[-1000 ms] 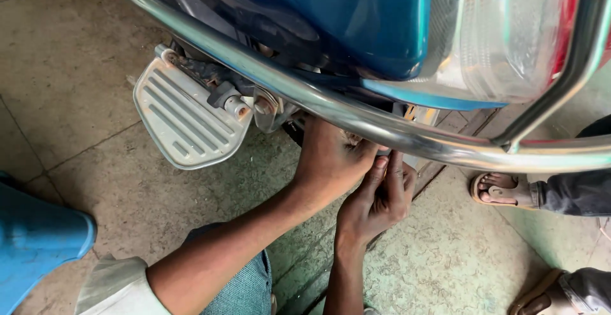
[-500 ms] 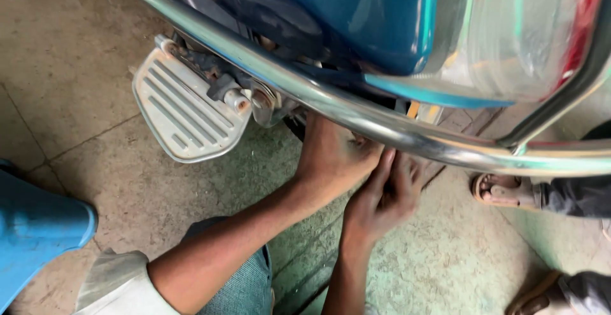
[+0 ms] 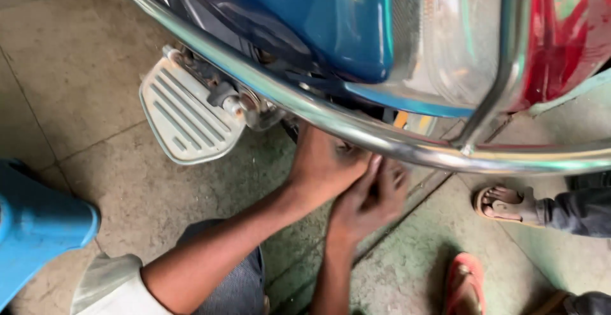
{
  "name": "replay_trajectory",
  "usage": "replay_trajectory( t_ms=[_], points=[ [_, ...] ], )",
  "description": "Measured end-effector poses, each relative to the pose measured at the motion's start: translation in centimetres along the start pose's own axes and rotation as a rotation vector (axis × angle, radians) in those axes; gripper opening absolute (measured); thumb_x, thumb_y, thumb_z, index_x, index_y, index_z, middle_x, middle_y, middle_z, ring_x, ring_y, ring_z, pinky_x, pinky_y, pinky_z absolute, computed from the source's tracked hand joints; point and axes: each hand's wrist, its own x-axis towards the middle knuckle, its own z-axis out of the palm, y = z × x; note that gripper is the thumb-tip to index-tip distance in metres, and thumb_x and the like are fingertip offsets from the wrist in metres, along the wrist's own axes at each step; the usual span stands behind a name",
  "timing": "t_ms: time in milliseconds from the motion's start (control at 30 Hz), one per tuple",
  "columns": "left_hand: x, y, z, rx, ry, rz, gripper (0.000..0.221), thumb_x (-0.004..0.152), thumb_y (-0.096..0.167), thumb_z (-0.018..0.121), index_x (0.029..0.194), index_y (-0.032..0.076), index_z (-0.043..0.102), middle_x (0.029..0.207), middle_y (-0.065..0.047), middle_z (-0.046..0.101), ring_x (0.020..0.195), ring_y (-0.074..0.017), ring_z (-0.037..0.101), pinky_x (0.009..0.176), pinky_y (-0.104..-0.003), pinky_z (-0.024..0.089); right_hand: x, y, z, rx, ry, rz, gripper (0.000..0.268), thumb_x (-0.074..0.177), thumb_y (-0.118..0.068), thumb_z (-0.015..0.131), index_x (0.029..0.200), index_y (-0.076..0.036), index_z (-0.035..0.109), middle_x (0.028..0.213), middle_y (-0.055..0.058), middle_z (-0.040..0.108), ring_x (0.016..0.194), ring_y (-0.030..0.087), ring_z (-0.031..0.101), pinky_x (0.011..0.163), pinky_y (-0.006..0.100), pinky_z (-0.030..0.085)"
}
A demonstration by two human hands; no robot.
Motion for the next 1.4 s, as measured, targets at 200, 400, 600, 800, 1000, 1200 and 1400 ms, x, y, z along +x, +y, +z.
replay_trajectory(
  t_ms=[200,400,600,800,1000,1200,1400],
  points=[
    [-0.1,1.3,0.5,-0.09,0.024,-0.049,0.018,0.083,0.002,0.072,0.101,0.002,0.072,0.092,-0.009,0.078,0.084,-0.0179,0.075,0.071,-0.03,0.061,1.1,-2.5,-1.8,0.178,-0.05,-0.296,0.019,0.103,0.005,0.059,0.121,0.011,0.064,0.129,0.026,0.062,0.109,0.031,0.067,0.089,0.036,0.055],
    [-0.1,1.6,0.8,0.06,0.063,0.016,0.021,0.08,0.001,0.076,0.101,0.001,0.074,0.094,-0.01,0.078,0.087,-0.0176,0.077,0.078,-0.031,0.062,0.4,-0.7,-1.9,-0.015,-0.003,-0.153,0.029,0.097,0.003,0.07,0.125,0.009,0.07,0.101,0.022,0.066,0.079,0.028,0.064,0.07,0.036,0.052],
    [0.1,2.2,0.8,0.018,0.001,0.016,0.017,0.092,0.01,0.077,0.106,0.001,0.073,0.098,-0.008,0.079,0.091,-0.0151,0.077,0.079,-0.029,0.063,1.2,0.2,-1.6,0.03,0.004,-0.361,0.026,0.101,0.006,0.066,0.126,0.011,0.07,0.113,0.021,0.064,0.098,0.03,0.067,0.084,0.04,0.055],
    [-0.1,1.1,1.8,0.056,0.055,0.111,0.017,0.092,0.009,0.079,0.106,0.001,0.074,0.102,-0.01,0.078,0.092,-0.0142,0.076,0.079,-0.029,0.063,2.0,-0.7,-2.0,0.135,-0.038,-0.2,0.022,0.101,0.005,0.059,0.119,0.01,0.068,0.132,0.024,0.061,0.098,0.03,0.072,0.077,0.037,0.059],
    [0.4,2.3,1.8,-0.021,0.002,-0.032,0.01,0.094,0.013,0.078,0.097,0.003,0.075,0.088,-0.005,0.08,0.083,-0.0087,0.079,0.071,-0.025,0.064,1.6,0.0,-2.5,0.075,0.007,-0.36,0.023,0.103,0.006,0.059,0.123,0.011,0.069,0.132,0.029,0.061,0.105,0.035,0.072,0.082,0.038,0.061],
    [0.0,1.7,2.4,0.023,0.051,-0.021,0.012,0.092,0.009,0.079,0.099,0.001,0.075,0.086,-0.006,0.078,0.077,-0.0109,0.074,0.067,-0.025,0.058,0.1,3.7,-2.4,-0.036,0.049,-0.333,0.017,0.101,0.005,0.065,0.115,0.012,0.071,0.11,0.024,0.064,0.091,0.035,0.069,0.078,0.04,0.057],
    [0.2,1.9,1.7,0.142,-0.037,0.058,0.008,0.088,0.008,0.08,0.094,0.003,0.078,0.086,-0.006,0.08,0.073,-0.0102,0.075,0.064,-0.025,0.058,1.1,2.2,-2.7,0.009,0.01,-0.37,0.019,0.104,0.004,0.063,0.12,0.013,0.068,0.116,0.026,0.063,0.098,0.038,0.068,0.083,0.043,0.056]
  ],
)
